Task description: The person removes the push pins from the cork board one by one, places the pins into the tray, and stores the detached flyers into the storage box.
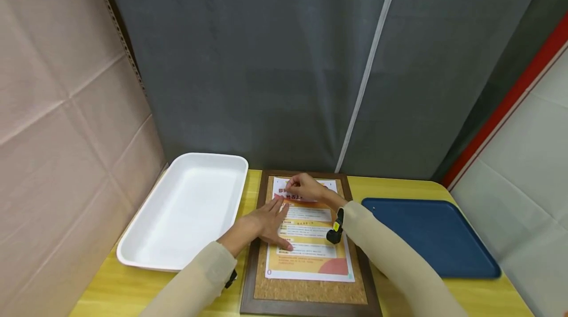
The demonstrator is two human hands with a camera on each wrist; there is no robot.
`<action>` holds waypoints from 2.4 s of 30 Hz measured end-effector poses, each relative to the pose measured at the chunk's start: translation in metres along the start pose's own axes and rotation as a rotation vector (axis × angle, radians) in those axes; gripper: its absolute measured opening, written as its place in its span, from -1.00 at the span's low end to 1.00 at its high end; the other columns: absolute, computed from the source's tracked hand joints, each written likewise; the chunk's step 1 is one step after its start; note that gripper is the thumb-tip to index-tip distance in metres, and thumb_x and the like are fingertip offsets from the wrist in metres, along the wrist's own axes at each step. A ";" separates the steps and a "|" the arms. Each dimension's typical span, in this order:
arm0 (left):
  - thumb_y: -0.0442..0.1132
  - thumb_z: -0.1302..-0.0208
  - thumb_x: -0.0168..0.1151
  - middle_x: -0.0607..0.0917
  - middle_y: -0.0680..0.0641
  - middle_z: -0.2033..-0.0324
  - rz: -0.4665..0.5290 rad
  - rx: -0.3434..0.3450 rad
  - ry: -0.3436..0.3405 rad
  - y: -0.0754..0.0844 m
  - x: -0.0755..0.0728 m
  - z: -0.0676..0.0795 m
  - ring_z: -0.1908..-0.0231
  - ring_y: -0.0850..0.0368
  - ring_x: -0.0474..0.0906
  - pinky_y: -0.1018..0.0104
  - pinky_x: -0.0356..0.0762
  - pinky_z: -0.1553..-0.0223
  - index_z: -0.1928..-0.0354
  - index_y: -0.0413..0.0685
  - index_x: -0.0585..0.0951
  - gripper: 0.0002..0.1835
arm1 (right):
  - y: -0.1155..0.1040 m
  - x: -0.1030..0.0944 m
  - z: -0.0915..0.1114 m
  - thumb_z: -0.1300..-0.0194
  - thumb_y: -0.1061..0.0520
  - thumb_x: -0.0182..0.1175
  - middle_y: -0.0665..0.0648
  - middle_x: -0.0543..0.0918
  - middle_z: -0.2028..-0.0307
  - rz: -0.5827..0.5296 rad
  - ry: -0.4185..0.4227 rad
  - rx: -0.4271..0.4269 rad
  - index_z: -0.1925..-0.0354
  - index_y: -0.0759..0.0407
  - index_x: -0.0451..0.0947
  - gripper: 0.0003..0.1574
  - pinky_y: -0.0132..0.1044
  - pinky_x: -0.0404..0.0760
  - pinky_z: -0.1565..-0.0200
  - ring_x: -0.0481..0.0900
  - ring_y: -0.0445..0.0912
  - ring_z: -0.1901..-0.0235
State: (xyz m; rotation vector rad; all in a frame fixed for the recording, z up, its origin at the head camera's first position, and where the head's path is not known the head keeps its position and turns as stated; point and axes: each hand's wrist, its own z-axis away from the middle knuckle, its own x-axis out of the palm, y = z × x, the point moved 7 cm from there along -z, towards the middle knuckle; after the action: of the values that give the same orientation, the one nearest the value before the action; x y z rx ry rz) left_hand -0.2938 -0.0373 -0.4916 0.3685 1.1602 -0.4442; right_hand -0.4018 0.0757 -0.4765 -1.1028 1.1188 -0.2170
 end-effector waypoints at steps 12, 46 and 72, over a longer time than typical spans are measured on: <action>0.65 -0.14 0.23 -0.10 -0.22 -0.70 -0.001 0.001 -0.008 -0.001 0.000 0.001 -0.69 -0.08 -0.23 0.11 -0.02 -0.64 -0.72 -0.10 -0.02 0.38 | 0.003 -0.010 0.022 -0.51 0.28 0.17 0.12 0.67 0.27 -0.011 -0.038 0.012 0.12 0.34 0.67 -0.85 -0.37 0.53 0.21 0.54 -0.10 0.28; 0.63 -0.11 0.28 -0.12 -0.19 -0.71 0.040 -0.016 -0.009 0.000 -0.001 0.003 -0.70 -0.06 -0.25 0.10 -0.03 -0.64 -0.72 -0.06 -0.04 0.39 | 0.028 -0.048 0.084 -0.54 0.33 0.18 0.15 0.67 0.32 0.052 -0.016 -0.096 0.20 0.38 0.66 -0.84 -0.39 0.45 0.31 0.43 -0.19 0.40; 0.66 -0.12 0.23 -0.15 -0.19 -0.71 0.021 -0.004 -0.012 0.002 0.000 0.003 -0.70 -0.06 -0.28 0.10 -0.06 -0.65 -0.73 -0.06 -0.05 0.38 | 0.049 -0.095 0.131 -0.51 0.34 0.18 0.22 0.68 0.33 0.116 0.082 -0.082 0.21 0.42 0.66 -0.85 -0.38 0.51 0.31 0.48 -0.19 0.37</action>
State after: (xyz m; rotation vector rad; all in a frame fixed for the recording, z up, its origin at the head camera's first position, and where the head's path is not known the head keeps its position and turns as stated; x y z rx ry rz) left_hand -0.2904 -0.0366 -0.4908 0.3742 1.1448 -0.4250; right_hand -0.3590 0.2381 -0.4570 -1.1055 1.2706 -0.1269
